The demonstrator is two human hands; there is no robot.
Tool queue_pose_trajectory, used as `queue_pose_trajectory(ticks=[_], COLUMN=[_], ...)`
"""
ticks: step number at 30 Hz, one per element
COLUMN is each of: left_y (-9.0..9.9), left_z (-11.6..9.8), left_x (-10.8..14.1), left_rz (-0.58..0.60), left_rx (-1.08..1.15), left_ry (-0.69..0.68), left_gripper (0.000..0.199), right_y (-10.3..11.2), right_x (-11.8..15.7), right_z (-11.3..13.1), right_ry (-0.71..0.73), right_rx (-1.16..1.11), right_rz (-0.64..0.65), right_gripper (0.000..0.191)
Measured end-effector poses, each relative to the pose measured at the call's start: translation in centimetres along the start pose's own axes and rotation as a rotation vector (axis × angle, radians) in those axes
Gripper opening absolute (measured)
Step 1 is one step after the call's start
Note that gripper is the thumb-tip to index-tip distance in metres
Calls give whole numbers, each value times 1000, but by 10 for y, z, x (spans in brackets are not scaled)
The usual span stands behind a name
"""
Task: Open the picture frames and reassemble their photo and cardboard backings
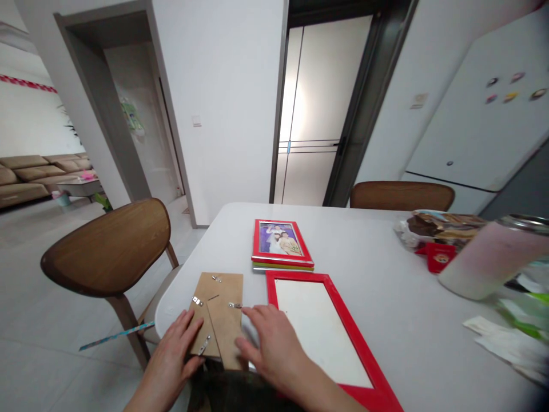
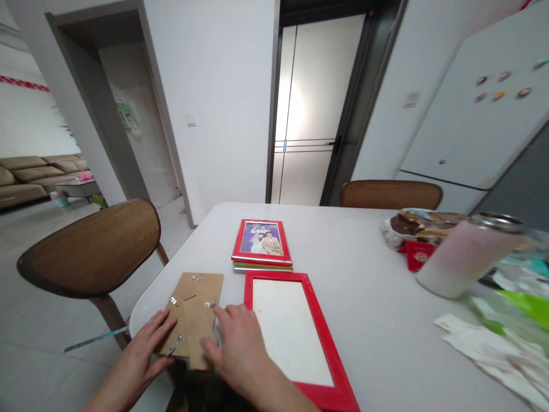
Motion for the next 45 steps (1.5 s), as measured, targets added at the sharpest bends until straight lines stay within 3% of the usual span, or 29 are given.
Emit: queue_pose_trajectory(ticks=[4, 13, 17, 21, 25, 29, 34, 41, 45], left_y=[-1, 7, 21, 28, 10, -15, -23, -17, -12], left_z=[2, -15, -48, -106, -159, -185, -185, -182, -179], left_x=[-1, -4, -1, 0, -6, -9, -12, -21, -20], left_rz=[-46, -142, -258, -292, -128, 92, 168, 215, 282], left_rx=[53, 136, 111, 104, 131, 149, 200, 197, 233], left_ry=[-45, -50, -133, -323, -443, -414, -296, -179, -186], left_gripper=[44, 35, 38, 40, 39, 43, 30, 17, 18], right_y=[-24, -26, 7, 56, 80, 79, 69, 52, 46], right_x=[-15, -17, -7, 29, 72, 95, 91, 86, 88], right_z=[28, 21, 17, -5, -48, -77, -83, -81, -80], right_ry=[-25, -71, -59, -105, -270, -307, -262, -166, -153], right_rx=[15, -80, -184, -158, -80, -24, 28, 127, 191], right_rz=[47, 20, -103, -86, -6, 24, 15, -40, -75], right_gripper=[48, 47, 49, 37, 38, 36, 38, 37, 35])
Point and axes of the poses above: each hand's wrist, its own x-axis away from the middle knuckle, its own y-axis out of the back of the hand, z = x × y, the point moved 2 cm from there along -x, towards the middle knuckle, and after that the axes turned 10 degrees about y, right-handed, at the moved point
